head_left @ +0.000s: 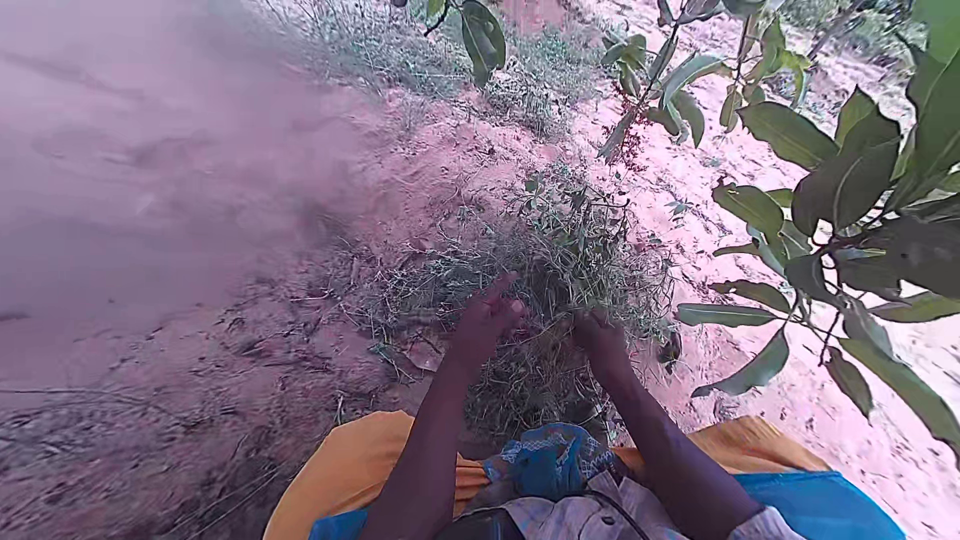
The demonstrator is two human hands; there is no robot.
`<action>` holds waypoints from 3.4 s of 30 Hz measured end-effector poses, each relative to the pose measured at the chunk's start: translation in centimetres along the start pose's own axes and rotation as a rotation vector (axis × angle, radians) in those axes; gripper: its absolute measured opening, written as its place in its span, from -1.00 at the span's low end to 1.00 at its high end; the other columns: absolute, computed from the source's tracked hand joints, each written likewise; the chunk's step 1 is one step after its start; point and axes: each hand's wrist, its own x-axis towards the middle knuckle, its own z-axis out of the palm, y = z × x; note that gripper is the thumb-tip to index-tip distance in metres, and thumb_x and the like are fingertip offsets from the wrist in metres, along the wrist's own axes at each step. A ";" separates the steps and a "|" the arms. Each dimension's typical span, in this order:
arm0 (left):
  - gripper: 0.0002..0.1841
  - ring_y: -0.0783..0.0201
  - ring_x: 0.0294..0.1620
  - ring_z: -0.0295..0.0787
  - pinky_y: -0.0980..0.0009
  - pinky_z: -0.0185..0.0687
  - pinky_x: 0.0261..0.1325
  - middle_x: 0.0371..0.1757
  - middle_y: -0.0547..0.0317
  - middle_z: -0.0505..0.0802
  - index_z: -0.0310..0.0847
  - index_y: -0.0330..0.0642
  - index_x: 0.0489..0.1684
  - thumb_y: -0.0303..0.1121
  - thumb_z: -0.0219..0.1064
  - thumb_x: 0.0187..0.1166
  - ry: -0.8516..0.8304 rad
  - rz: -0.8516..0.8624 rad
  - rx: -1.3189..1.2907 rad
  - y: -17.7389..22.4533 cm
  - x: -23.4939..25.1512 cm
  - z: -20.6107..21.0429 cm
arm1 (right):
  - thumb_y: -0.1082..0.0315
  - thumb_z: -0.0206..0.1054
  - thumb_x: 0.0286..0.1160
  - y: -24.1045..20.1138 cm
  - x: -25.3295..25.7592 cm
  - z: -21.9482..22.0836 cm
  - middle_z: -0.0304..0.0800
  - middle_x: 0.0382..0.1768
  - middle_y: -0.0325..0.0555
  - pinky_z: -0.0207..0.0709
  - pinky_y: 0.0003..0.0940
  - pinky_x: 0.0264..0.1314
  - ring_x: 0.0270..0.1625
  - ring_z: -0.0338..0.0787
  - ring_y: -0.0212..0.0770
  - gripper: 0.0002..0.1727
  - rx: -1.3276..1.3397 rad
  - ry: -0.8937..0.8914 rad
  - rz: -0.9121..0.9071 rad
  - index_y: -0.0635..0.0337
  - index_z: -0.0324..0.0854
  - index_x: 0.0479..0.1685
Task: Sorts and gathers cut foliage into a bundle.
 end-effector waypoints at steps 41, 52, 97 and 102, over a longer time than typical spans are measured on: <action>-0.62 0.60 -0.63 0.53 0.67 0.49 -0.50 -0.54 0.53 0.63 0.42 0.06 0.36 -0.21 -0.32 0.93 0.942 0.459 -0.478 2.9 -3.0 -7.1 | 0.20 0.11 0.83 2.5 4.9 -6.5 0.40 0.67 0.30 0.26 0.25 0.67 0.65 0.47 0.30 -0.43 -1.243 -0.308 0.307 0.24 0.31 0.74; -0.42 0.63 -0.69 0.46 0.71 0.47 -0.52 -0.61 0.52 0.61 0.43 -0.25 0.46 -0.18 -0.48 0.89 0.471 0.292 -0.225 2.1 -1.8 -2.3 | 0.31 0.12 0.77 -3.0 -0.1 -0.8 0.71 0.29 0.14 0.62 -0.46 0.03 -0.07 0.75 -0.37 -0.56 -0.610 -0.343 -0.232 0.38 0.54 0.49; -0.70 0.59 -0.67 0.43 0.72 0.32 -0.61 -0.45 0.34 0.72 0.59 -0.26 0.19 -0.44 -0.10 0.88 0.379 -0.084 -0.334 1.4 -0.8 -1.1 | 0.28 0.29 0.70 -1.3 2.7 -3.5 0.76 0.04 0.09 0.57 -0.30 0.13 -0.03 0.74 -0.26 -0.54 -0.698 -0.026 0.128 0.44 0.47 0.42; -0.68 0.62 -0.73 0.38 0.74 0.25 -0.66 -0.56 0.38 0.67 0.66 -0.34 0.10 -0.46 -0.07 0.86 0.452 -0.046 -0.303 1.4 -0.7 -1.1 | 0.26 0.20 0.76 0.2 4.0 -6.1 0.63 0.37 0.45 0.43 0.11 0.51 0.40 0.68 0.25 -0.35 -0.913 0.153 0.207 0.50 0.21 0.70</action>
